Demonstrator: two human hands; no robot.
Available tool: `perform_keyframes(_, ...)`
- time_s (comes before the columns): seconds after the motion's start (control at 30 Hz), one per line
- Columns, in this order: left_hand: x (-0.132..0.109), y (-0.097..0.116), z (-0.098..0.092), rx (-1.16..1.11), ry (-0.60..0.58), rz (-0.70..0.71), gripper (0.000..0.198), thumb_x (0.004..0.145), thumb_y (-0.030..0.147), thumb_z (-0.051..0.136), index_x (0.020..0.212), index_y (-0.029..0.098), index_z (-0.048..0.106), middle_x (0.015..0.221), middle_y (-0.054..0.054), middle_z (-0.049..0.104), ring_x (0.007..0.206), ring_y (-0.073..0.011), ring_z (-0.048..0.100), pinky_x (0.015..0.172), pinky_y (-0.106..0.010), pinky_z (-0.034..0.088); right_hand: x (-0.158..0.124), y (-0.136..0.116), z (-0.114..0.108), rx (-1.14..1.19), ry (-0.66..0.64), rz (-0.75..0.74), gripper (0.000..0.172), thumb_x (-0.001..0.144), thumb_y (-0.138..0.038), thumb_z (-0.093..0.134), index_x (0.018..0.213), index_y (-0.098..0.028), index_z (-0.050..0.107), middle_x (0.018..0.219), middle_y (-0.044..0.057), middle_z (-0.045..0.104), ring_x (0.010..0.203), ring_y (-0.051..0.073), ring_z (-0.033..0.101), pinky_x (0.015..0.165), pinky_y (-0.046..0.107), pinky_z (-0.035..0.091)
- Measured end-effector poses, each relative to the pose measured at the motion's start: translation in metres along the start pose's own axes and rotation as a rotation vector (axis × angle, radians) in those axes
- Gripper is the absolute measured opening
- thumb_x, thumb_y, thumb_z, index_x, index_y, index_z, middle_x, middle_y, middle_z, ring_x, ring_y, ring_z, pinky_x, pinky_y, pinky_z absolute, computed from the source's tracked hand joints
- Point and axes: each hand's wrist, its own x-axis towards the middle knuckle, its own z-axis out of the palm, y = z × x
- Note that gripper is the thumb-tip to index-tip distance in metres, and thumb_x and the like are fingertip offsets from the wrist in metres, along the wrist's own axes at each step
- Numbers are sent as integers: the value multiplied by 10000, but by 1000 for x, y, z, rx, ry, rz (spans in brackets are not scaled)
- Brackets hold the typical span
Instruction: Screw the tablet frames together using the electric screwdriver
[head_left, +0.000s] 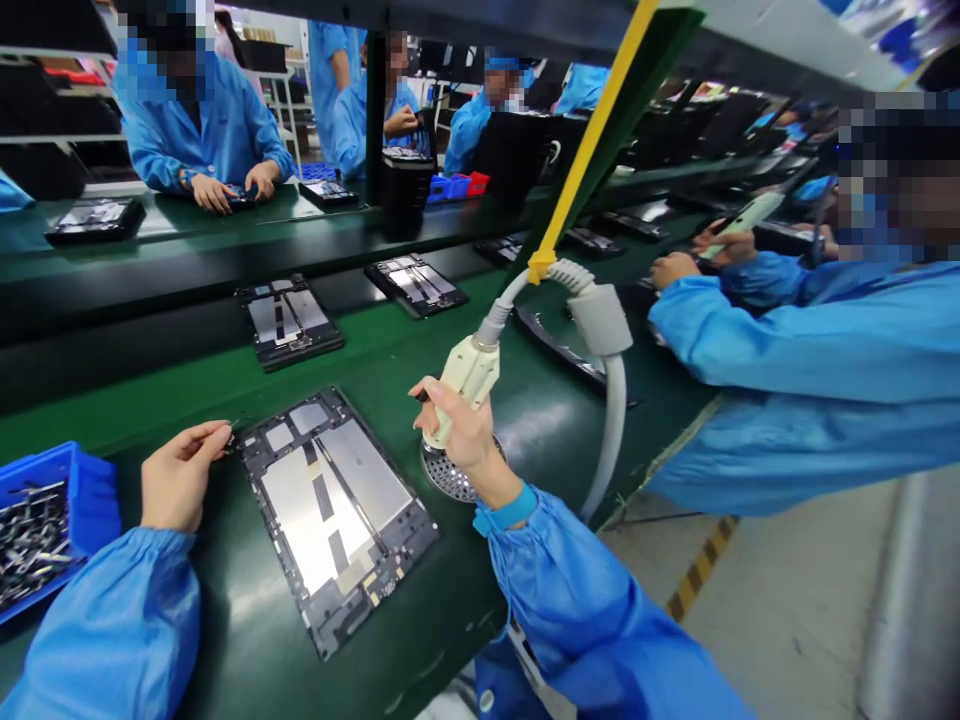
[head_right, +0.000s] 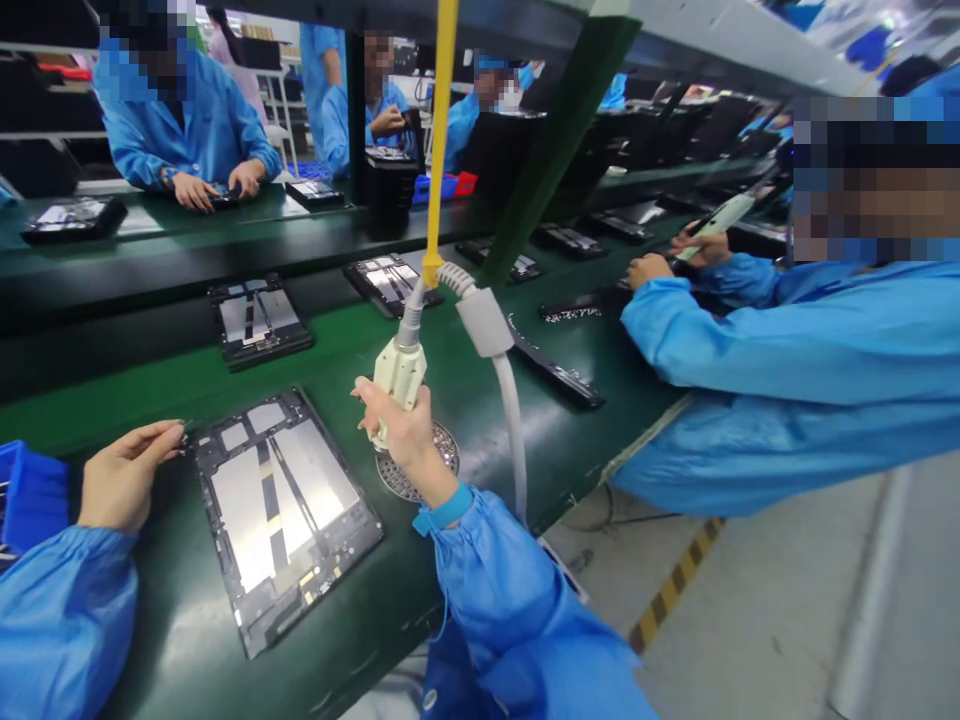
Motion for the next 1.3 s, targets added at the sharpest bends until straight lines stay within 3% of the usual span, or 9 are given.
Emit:
perform_keyframes(0.13, 1, 0, -3, 117, -1, 78, 386, 625, 442, 814, 884, 163, 748, 876, -33, 738, 747, -164, 612, 802, -309, 513, 2, -2, 1, 6, 29, 15, 408, 712, -494, 803, 501, -225, 579, 391, -20, 468, 511, 178, 585, 533, 312, 576)
perform_keyframes(0.3, -30, 32, 12, 209, -146, 282, 412, 707, 527, 762, 950, 199, 708, 848, -68, 759, 736, -217, 668, 668, -303, 529, 5, -7, 0, 65, 41, 9, 399, 704, -499, 809, 524, -221, 586, 397, -16, 471, 557, 199, 623, 525, 306, 562)
perform_keyframes(0.4, -60, 54, 41, 267, -405, 352, 398, 765, 543, 742, 1012, 231, 764, 808, -64, 761, 671, -228, 675, 634, -318, 528, 7, -13, -3, 110, 50, 8, 385, 702, -506, 809, 548, -219, 605, 394, -29, 465, 514, 181, 594, 527, 308, 555)
perform_keyframes(0.5, -85, 63, 82, 367, -705, 447, 274, 848, 499, 695, 879, 256, 819, 868, -78, 790, 759, -250, 723, 728, -341, 545, 8, -20, -7, 146, 52, 4, 374, 700, -523, 808, 589, -208, 640, 382, -46, 452, 434, 147, 526, 497, 297, 531)
perform_keyframes(0.6, -101, 63, 123, 508, -871, 561, 204, 899, 359, 659, 867, 252, 830, 879, -68, 794, 807, -244, 726, 784, -344, 522, 7, -25, -8, 184, 48, 1, 376, 704, -539, 803, 643, -189, 679, 379, -64, 450, 359, 106, 433, 466, 286, 502)
perform_keyframes(0.77, -116, 57, 159, 600, -944, 637, 141, 909, 272, 688, 940, 235, 820, 892, -63, 778, 821, -236, 710, 766, -322, 511, 5, -28, -5, 237, 72, 13, 382, 678, -530, 817, 615, -198, 637, 378, -71, 445, 370, 98, 417, 478, 282, 501)
perform_keyframes(0.97, -111, 54, 168, 621, -991, 699, 185, 941, 185, 614, 921, 229, 793, 993, -67, 778, 942, -243, 724, 879, -326, 532, 8, -29, -7, 220, 80, 11, 404, 694, -525, 820, 596, -200, 601, 404, -62, 467, 369, 99, 438, 402, 261, 400)
perform_keyframes(1.17, -109, 58, 178, 820, -1044, 704, 192, 954, 161, 617, 917, 207, 800, 1082, -84, 759, 1075, -258, 705, 984, -346, 523, 10, -32, -13, 213, 87, -46, 433, 712, -486, 812, 497, -219, 548, 389, -59, 436, 388, 99, 429, 445, 275, 459)
perform_keyframes(1.3, -110, 58, 181, 781, -1015, 682, 130, 888, 130, 714, 867, 209, 816, 993, -57, 764, 963, -232, 710, 928, -330, 535, 8, -30, -14, 185, 63, -55, 456, 734, -495, 803, 484, -220, 539, 397, -46, 447, 395, 100, 426, 421, 265, 421)
